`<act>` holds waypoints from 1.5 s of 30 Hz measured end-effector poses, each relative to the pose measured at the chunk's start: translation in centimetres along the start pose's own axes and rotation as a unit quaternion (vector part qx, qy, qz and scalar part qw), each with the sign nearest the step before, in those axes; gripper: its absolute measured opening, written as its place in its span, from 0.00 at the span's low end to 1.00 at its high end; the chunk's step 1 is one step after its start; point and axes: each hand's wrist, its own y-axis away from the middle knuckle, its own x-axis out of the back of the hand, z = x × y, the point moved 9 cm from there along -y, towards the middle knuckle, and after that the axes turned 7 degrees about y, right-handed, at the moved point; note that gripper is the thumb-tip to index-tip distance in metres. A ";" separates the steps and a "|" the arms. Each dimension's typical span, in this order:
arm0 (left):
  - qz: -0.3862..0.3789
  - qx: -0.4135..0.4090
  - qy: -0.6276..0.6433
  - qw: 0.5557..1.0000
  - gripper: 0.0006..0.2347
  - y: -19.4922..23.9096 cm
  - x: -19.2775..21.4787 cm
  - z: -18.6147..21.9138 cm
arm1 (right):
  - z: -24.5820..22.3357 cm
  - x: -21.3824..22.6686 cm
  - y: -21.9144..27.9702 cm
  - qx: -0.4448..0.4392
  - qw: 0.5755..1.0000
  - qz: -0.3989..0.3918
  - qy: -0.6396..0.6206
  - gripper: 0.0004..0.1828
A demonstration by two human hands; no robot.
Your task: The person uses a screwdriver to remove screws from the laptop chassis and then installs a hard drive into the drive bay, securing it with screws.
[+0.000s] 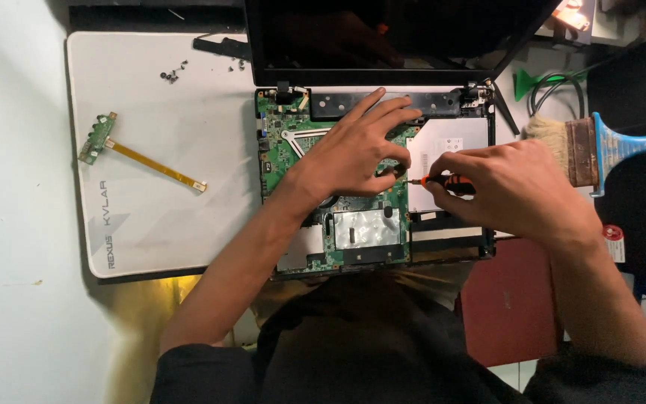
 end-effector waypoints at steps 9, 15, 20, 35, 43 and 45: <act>-0.003 -0.015 0.037 0.999 0.13 -0.2 -0.1 -0.3 | -2.9 3.5 -2.7 0.058 0.997 -0.053 0.000 0.19; 0.010 -0.014 0.096 0.995 0.10 0.1 1.1 0.3 | -2.0 4.2 -2.0 0.058 0.998 0.002 -0.011 0.28; 0.007 -0.023 0.137 0.990 0.18 0.0 1.3 0.8 | -1.2 4.0 -1.4 0.052 0.998 0.022 -0.033 0.23; -0.032 0.074 0.176 0.981 0.34 0.0 -0.1 0.3 | -2.6 5.7 0.0 -0.014 0.991 0.118 0.055 0.28; -0.031 0.096 0.190 0.977 0.17 -0.2 -0.1 0.8 | -1.8 6.5 0.3 -0.055 0.995 0.059 0.067 0.52; -0.055 0.111 0.177 0.976 0.20 0.0 -0.8 0.1 | -3.1 6.7 0.0 0.040 0.996 0.083 0.011 0.18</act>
